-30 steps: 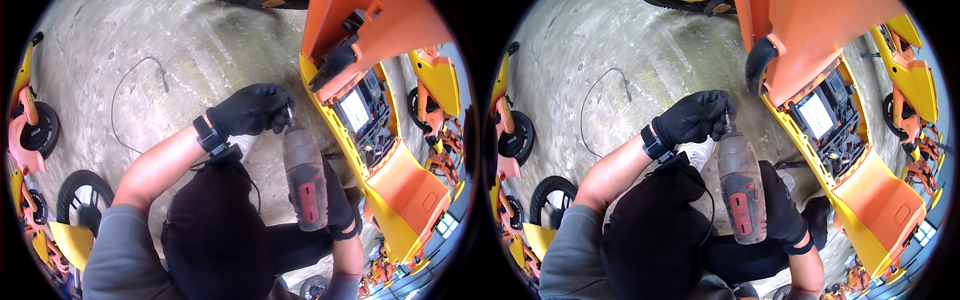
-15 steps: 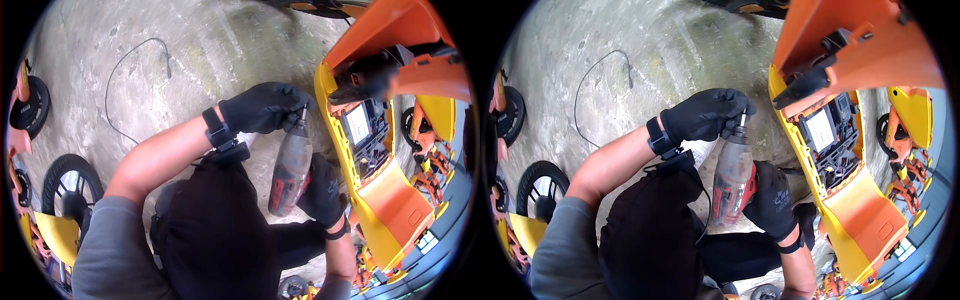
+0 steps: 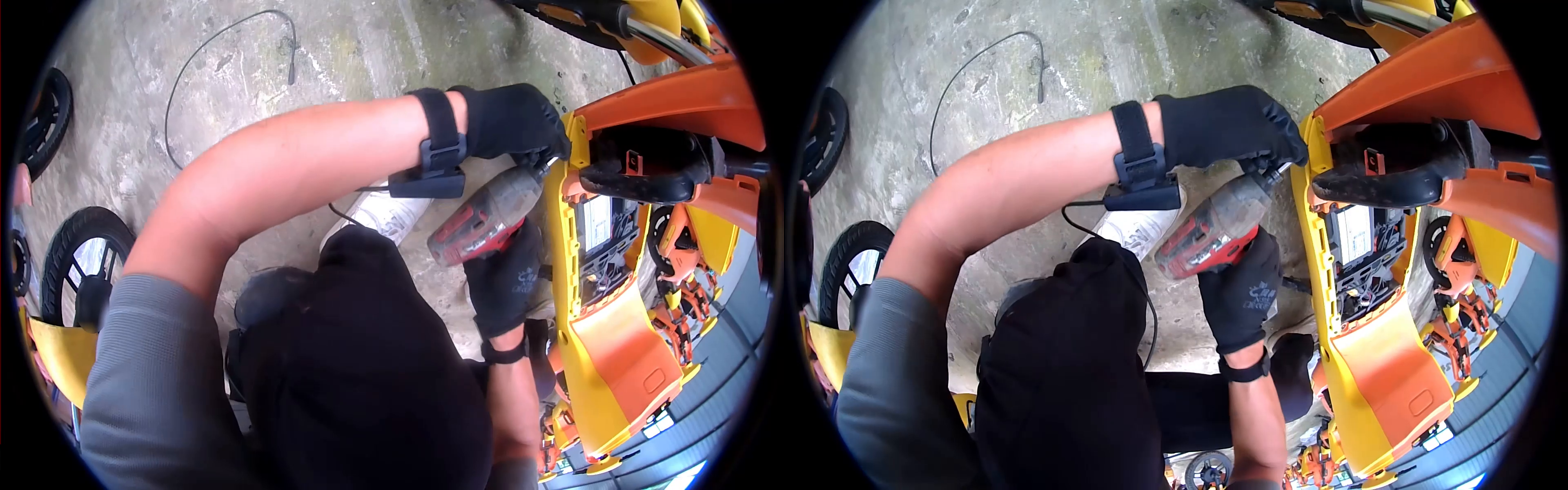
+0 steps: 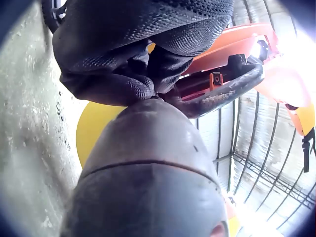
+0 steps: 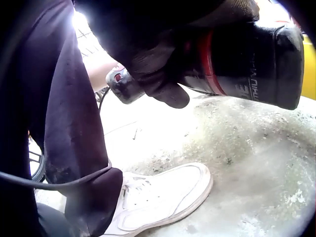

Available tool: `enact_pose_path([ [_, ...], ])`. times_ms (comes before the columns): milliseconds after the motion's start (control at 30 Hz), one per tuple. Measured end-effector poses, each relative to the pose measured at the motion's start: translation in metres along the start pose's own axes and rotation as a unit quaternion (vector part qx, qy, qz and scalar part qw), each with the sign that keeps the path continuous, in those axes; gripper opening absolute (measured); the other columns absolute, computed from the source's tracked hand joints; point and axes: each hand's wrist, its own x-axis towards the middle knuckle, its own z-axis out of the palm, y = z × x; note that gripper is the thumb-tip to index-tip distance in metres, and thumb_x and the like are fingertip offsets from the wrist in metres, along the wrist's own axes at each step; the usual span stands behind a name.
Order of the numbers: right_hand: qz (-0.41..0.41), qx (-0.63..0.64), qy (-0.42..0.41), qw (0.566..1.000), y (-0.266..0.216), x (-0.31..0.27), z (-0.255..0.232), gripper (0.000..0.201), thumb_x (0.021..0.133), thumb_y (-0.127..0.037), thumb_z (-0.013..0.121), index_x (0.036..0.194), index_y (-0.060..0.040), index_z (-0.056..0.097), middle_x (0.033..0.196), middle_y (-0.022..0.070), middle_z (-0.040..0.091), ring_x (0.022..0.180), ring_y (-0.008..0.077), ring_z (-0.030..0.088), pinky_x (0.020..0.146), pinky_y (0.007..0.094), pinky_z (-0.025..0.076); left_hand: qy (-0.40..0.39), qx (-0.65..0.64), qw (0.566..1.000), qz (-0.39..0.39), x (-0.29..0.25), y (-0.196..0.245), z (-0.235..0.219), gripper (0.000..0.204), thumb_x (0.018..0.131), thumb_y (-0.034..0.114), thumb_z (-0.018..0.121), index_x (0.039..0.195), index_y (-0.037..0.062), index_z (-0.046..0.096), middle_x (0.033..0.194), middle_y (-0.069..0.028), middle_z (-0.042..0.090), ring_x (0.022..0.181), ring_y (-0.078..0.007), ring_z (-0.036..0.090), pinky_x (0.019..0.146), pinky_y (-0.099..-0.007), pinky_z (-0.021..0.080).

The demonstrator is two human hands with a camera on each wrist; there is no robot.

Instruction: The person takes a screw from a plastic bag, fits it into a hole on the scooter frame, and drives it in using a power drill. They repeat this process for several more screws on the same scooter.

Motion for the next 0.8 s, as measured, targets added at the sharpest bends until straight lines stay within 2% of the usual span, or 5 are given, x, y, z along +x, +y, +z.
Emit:
enact_pose_path([
  [200, 0.009, 0.004, 0.052, 0.999, -0.005, 0.016, 0.018, 0.061, 0.065, -0.017, 0.08, 0.113, -0.0002, 0.046, 0.098, 0.0202, 0.054, 0.091, 0.0413, 0.054, 0.075, 0.047, 0.043, 0.007, 0.323, 0.918, 0.229, 0.021, 0.006, -0.009, 0.023, 0.083, 0.022, 0.067, 0.082, 0.0002, 0.071, 0.069, -0.0089, 0.066, 0.061, -0.0163, 0.06, 0.061, -0.0273, 0.048],
  [400, 0.023, 0.027, 0.061, 0.998, -0.002, 0.02, 0.025, 0.063, 0.065, -0.019, 0.081, 0.113, -0.0011, 0.045, 0.098, 0.0197, 0.054, 0.091, 0.0413, 0.054, 0.075, 0.0467, 0.043, 0.008, 0.687, 0.668, 0.284, 0.038, 0.012, -0.005, 0.016, 0.084, 0.019, 0.063, 0.094, 0.0101, 0.073, 0.081, -0.0081, 0.07, 0.076, -0.0266, 0.069, 0.07, -0.0325, 0.055],
  [633, 0.021, 0.037, 0.089, 0.995, 0.001, 0.024, 0.039, 0.063, 0.065, -0.02, 0.082, 0.113, -0.0013, 0.045, 0.098, 0.0193, 0.054, 0.092, 0.0412, 0.055, 0.075, 0.047, 0.043, 0.015, 0.649, 0.726, 0.228, 0.046, 0.017, 0.002, 0.018, 0.083, 0.019, 0.064, 0.095, 0.0092, 0.074, 0.084, -0.0126, 0.07, 0.08, -0.0297, 0.069, 0.073, -0.0355, 0.055],
  [700, 0.027, 0.061, 0.097, 0.993, 0.003, 0.025, 0.047, 0.063, 0.065, -0.019, 0.082, 0.113, -0.0012, 0.045, 0.098, 0.0192, 0.054, 0.092, 0.0413, 0.054, 0.075, 0.0471, 0.043, 0.069, 0.511, 0.852, 0.096, 0.024, 0.041, 0.011, 0.023, 0.083, 0.023, 0.064, 0.092, 0.0033, 0.073, 0.087, -0.0182, 0.069, 0.08, -0.0323, 0.068, 0.073, -0.037, 0.054],
  [800, 0.052, 0.09, 0.099, 0.99, 0.001, 0.028, 0.056, 0.063, 0.065, -0.019, 0.081, 0.113, -0.0009, 0.045, 0.099, 0.0197, 0.053, 0.092, 0.0417, 0.054, 0.076, 0.0476, 0.042, 0.082, 0.518, 0.846, 0.092, 0.023, 0.043, 0.014, 0.03, 0.083, 0.026, 0.064, 0.089, -0.0017, 0.072, 0.089, -0.0223, 0.067, 0.08, -0.0344, 0.067, 0.074, -0.0373, 0.053],
])
